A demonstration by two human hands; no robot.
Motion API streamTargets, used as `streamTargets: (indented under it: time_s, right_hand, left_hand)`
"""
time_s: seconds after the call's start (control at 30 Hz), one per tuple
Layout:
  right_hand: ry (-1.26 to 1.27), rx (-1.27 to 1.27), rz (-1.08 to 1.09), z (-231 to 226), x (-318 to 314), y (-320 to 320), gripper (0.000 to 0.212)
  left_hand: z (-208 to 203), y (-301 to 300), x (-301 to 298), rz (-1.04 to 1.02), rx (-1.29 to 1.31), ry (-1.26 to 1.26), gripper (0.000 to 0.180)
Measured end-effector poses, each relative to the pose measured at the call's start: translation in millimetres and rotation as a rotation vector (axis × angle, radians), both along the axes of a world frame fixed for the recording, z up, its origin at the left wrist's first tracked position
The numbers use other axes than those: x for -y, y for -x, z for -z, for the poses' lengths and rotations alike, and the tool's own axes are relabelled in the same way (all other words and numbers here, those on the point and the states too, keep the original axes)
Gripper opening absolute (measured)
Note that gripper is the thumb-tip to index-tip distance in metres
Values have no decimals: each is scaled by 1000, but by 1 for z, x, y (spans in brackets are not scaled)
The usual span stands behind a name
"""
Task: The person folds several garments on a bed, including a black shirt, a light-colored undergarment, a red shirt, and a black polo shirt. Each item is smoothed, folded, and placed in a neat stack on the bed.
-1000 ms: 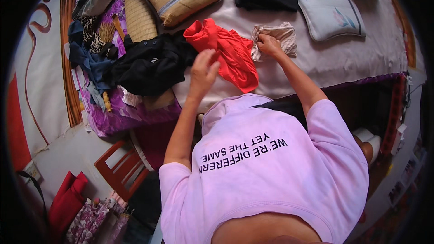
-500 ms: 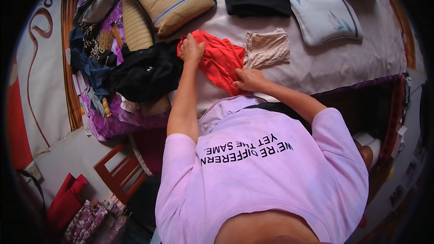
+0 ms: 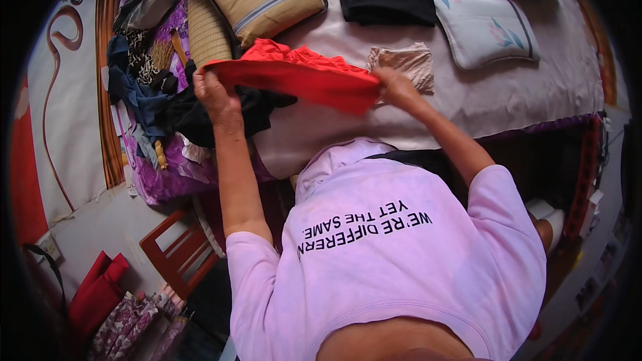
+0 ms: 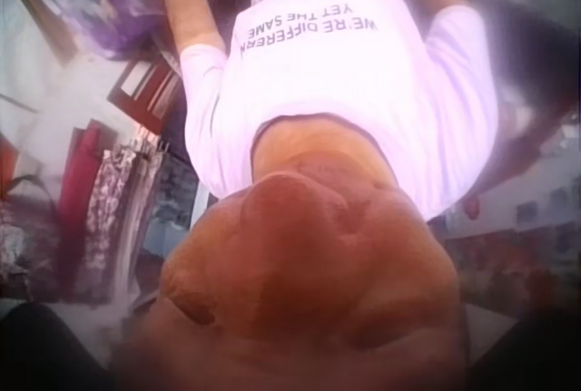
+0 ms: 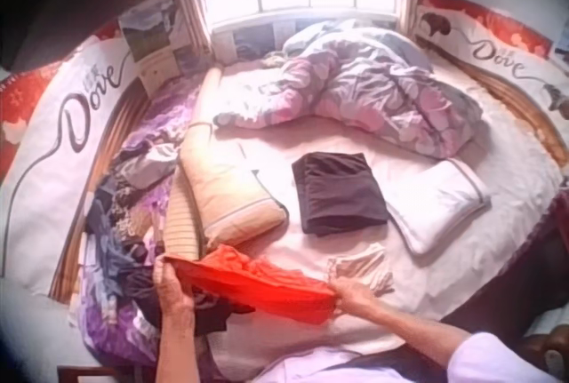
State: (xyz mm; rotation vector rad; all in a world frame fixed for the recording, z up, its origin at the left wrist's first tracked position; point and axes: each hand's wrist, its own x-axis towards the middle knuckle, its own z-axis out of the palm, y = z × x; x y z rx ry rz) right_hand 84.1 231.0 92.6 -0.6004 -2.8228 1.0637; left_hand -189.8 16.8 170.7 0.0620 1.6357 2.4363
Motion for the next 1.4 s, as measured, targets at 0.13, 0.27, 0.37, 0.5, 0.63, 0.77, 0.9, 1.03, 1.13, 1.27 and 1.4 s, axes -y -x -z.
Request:
streamTargets:
  time_s: [0.13,0.27,0.37,0.5,0.63,0.77,0.9,1.03,1.13,1.27,1.4]
  right_hand:
    - [-138,-283,193,-35,-63,27,20]
    - [548,-455,337,-95,-109,45,25]
    - [740,-571,409,-132,-115,56,29]
    - [886,-689,478,-181,-107,72,23]
    - [734,-731,448,-185,-121,79,22]
    - [523,-735,242,-157,-128,53,27]
    - [251,-472,239,-103,-102,-9,30]
    - [-122,-133,26,-26,-61,-65,26]
    - [36,-23,-60,24,-36,-94,25]
    - [-59,42,-76,35,-23,-109,26]
    - [-47,90,-118,29,-31,-106,24]
  left_hand:
    - [-32,3,-11,58,-205,-145,11]
    - [-53,9,-30,70,-329,-28,12]
    - [-67,19,-33,109,-377,42,10]
    - [-82,26,-34,99,-340,134,8]
    - [-80,48,-38,61,-512,342,10]
    - [-85,19,-37,-42,-835,536,19]
    - [-41,-24,-2,16,-1080,795,31]
    - [50,-81,47,293,-919,929,26]
    - [108,-123,81,427,-803,1143,22]
    - [124,-153,87,488,-760,1251,20]
    - [118,-162,79,463,-768,1274,33]
